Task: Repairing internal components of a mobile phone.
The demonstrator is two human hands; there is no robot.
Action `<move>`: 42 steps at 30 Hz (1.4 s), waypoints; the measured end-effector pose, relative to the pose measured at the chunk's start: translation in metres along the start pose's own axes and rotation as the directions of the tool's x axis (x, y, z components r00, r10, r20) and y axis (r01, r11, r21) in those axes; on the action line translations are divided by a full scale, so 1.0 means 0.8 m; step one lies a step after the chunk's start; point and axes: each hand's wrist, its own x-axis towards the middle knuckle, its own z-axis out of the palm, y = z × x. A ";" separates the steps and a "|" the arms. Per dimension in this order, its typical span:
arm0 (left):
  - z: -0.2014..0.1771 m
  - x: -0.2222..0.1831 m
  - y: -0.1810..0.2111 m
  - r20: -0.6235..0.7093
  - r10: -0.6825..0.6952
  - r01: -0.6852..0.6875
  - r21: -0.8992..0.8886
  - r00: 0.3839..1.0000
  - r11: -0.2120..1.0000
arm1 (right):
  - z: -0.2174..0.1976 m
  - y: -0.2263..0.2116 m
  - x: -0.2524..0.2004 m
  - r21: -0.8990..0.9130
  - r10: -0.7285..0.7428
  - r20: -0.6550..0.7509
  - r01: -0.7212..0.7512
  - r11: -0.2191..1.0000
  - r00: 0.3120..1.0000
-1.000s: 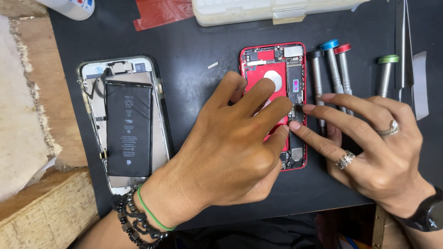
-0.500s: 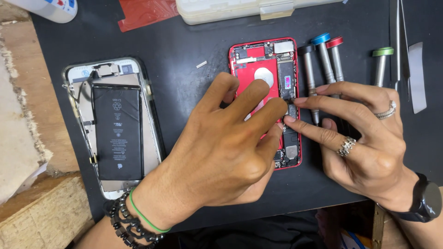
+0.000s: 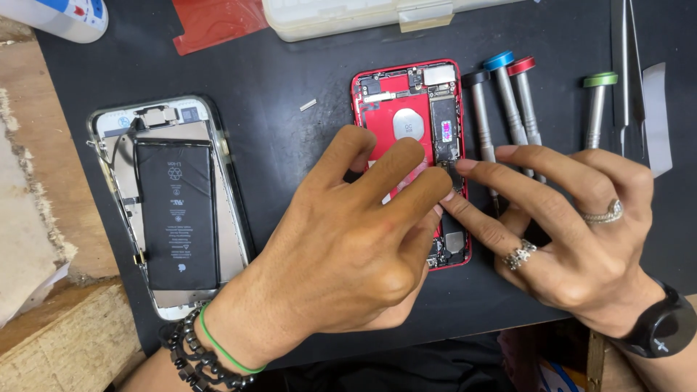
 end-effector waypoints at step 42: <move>0.002 -0.002 -0.003 -0.066 -0.029 0.028 -0.010 0.997 1.000 | 0.000 0.003 -0.004 0.182 0.121 0.046 -0.127 0.975 0.992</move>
